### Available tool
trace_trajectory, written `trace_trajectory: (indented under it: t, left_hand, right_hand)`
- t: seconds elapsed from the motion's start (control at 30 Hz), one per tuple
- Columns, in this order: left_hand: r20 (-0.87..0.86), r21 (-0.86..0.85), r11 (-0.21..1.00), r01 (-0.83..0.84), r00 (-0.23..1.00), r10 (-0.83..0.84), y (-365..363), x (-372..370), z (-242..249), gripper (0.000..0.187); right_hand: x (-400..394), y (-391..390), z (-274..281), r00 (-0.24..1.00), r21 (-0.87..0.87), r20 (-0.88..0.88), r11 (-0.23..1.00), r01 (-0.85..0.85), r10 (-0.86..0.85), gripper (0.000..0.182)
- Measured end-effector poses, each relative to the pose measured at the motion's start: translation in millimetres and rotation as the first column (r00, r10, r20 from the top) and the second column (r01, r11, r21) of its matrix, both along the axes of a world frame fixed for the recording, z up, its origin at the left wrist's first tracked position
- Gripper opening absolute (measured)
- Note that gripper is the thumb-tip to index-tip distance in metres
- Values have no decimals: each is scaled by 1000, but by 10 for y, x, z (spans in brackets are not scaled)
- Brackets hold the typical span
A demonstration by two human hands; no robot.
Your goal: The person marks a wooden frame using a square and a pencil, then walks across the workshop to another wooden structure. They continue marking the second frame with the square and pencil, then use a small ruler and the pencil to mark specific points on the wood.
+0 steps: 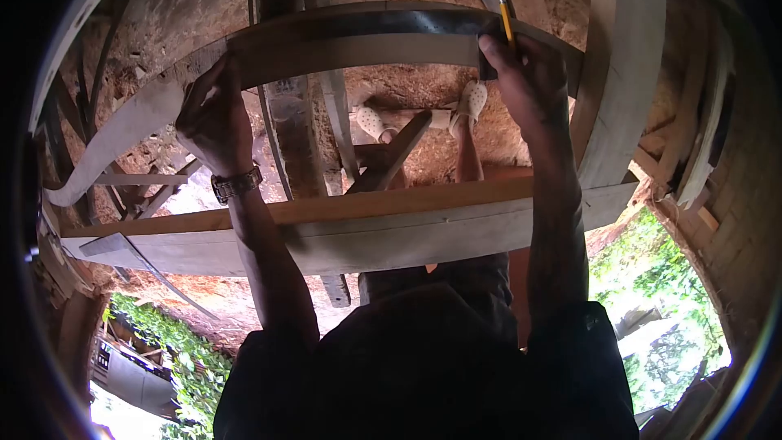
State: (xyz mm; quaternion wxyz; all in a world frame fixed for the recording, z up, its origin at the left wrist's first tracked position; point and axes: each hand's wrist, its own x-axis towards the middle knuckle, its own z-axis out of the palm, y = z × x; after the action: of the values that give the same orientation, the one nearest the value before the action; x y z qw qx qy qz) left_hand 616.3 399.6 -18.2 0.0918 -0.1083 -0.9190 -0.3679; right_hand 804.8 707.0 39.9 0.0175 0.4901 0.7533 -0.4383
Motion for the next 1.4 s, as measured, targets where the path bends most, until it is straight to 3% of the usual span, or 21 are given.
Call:
trace_trajectory:
  t: [0.17, 0.2, 0.33, 0.7, 0.73, 0.8, 0.83, 0.87, 0.93, 1.0, 1.03, 1.13, 1.17, 1.27, 1.4]
  left_hand:
    - [56, -22, 1000, -8, 998, 9, 35, 21, 91, 13]
    - [-60, -19, 997, 78, 995, -79, 1, -9, 57, 12]
    - [5, 17, 999, -49, 999, 49, 21, 34, 70, 15]
    - [58, 151, 984, -96, 994, 88, 45, 127, 43, 12]
    - [54, 81, 996, -43, 998, 39, 7, 170, 94, 22]
    - [167, 131, 991, 35, 984, -56, -119, 349, 356, 35]
    - [106, 101, 992, 81, 990, -92, -224, 478, 441, 45]
    - [14, 63, 993, 98, 995, -99, -332, 612, 538, 43]
    - [-13, 9, 993, 117, 993, -117, -642, 937, 745, 42]
    - [1, -101, 992, 74, 997, -74, -950, 1298, 882, 40]
    - [104, -140, 983, 117, 989, -103, -1157, 1488, 848, 54]
    - [165, -373, 925, 74, 986, -12, -1472, 1976, 926, 72]
    - [228, -317, 942, 111, 973, -38, -1598, 2072, 869, 87]
    - [284, -296, 943, 150, 957, -63, -1776, 2196, 834, 86]
    - [291, -268, 943, 195, 950, -114, -1900, 2067, 810, 83]
  right_hand:
    - [69, 83, -79, 998, -53, 59, 998, 34, -31, 39]
    - [73, 116, -133, 997, -60, 65, 997, 47, -43, 37]
    - [21, 74, -160, 985, -154, 58, 973, 170, -163, 30]
    - [-15, 104, -134, 989, -213, -33, 968, 136, -146, 29]
    - [-16, 92, -153, 987, -206, -46, 969, 138, -151, 30]
    - [-7, 112, -215, 985, -227, -57, 963, 143, -160, 31]
    - [22, 169, -296, 986, -221, -59, 965, 139, -155, 33]
    - [15, 187, -316, 987, -217, -57, 967, 136, -152, 34]
    - [-19, 191, -332, 989, -188, -6, 971, 145, -149, 37]
    - [17, 317, -472, 995, -89, 22, 991, 102, -100, 42]
    - [20, 504, -715, 999, -3, 25, 999, 47, -47, 46]
    - [15, 276, -590, 996, -32, -86, 999, 18, -21, 57]
    - [7, 378, -687, 998, 0, -70, 1000, 2, -2, 58]
    - [-3, 488, -867, 1000, 102, -4, 995, -19, 19, 62]
    - [22, 514, -888, 996, 34, -68, 998, -47, 49, 56]
